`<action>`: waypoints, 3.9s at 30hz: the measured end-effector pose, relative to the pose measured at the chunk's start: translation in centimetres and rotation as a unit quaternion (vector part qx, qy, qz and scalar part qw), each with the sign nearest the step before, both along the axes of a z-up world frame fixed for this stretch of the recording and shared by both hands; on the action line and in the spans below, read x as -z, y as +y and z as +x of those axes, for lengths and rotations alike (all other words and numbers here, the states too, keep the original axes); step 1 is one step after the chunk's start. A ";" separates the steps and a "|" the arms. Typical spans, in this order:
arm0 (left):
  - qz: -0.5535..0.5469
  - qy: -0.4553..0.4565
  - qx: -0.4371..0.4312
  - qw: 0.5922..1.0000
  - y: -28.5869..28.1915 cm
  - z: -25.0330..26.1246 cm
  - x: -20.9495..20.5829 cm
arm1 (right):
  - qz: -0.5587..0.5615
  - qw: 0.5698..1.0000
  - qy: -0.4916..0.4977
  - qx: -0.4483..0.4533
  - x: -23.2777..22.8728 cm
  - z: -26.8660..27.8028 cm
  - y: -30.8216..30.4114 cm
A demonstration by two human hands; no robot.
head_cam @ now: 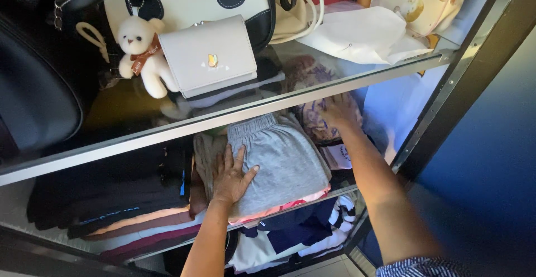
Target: Folding and organizing clothes in a wardrobe.
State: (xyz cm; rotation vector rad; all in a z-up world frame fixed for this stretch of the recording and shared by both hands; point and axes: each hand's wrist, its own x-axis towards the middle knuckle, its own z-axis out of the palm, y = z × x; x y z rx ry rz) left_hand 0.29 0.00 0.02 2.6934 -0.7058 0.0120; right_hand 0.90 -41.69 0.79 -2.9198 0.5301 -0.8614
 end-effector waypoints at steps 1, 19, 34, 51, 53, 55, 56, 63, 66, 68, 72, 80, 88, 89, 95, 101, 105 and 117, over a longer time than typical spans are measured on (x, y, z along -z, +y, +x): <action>-0.001 0.000 0.000 1.000 0.0 0.1 0.2 | -0.001 1.000 0.000 0.000 0.6 0.4 -0.8; -0.027 -0.020 0.012 0.999 0.0 -0.2 -0.5 | 0.138 0.988 0.074 0.001 2.2 -0.8 -1.9; 0.004 -0.011 -0.001 1.000 -0.1 -0.7 -0.4 | 0.034 0.991 0.105 -0.079 2.4 -5.0 -1.3; -0.067 -0.065 0.033 0.995 0.6 0.3 1.8 | -0.005 0.995 0.053 -0.085 -0.9 5.9 -4.9; -0.060 -0.062 0.030 0.996 0.4 -0.3 0.4 | -0.028 0.996 0.040 -0.080 -0.3 6.4 -5.1; -0.051 -0.059 0.028 0.997 0.3 -0.5 -0.3 | -0.050 0.996 0.026 -0.073 0.7 7.0 -5.4; -0.048 -0.043 0.025 0.998 0.4 -0.4 -0.3 | -0.061 0.996 0.020 -0.069 1.3 7.3 -5.5; -0.052 -0.042 0.027 0.997 0.2 0.0 -0.1 | -0.145 0.988 -0.028 -0.044 6.1 11.2 -8.5; -0.035 -0.024 0.016 0.999 0.2 -0.5 -1.5 | -0.180 0.982 -0.042 -0.036 13.6 16.5 -13.7; -0.038 -0.026 0.019 0.999 0.3 -0.2 -0.8 | -0.167 0.982 -0.075 -0.045 8.4 13.0 -9.7; -0.059 -0.030 0.030 0.997 0.4 -0.2 -0.4 | -0.113 0.955 -0.231 -0.147 4.2 7.2 -3.9; -0.058 -0.070 0.033 0.995 0.5 -0.7 -0.3 | 0.321 0.929 -0.068 -0.170 1.3 -2.0 6.4; -0.174 -0.143 0.046 0.973 1.3 -2.2 -0.9 | 0.316 0.916 0.062 -0.238 1.1 -7.6 9.9; -0.214 -0.118 0.017 0.969 1.3 -1.9 -0.5 | 0.317 0.918 0.040 -0.233 1.4 -7.8 9.9; -0.216 0.016 -0.093 0.972 1.7 2.1 0.7 | 0.241 0.955 0.008 -0.173 0.3 -9.0 11.1; -0.256 0.105 -0.093 0.956 2.4 6.1 2.8 | 0.183 0.951 -0.039 -0.247 4.0 -7.2 10.2; -0.357 0.183 -0.095 0.911 2.1 6.7 2.7 | 0.180 0.951 -0.048 -0.245 3.6 -7.5 10.9; -0.416 0.092 -0.011 0.905 2.4 5.7 2.8 | 0.267 0.927 -0.005 -0.265 0.2 -7.8 11.9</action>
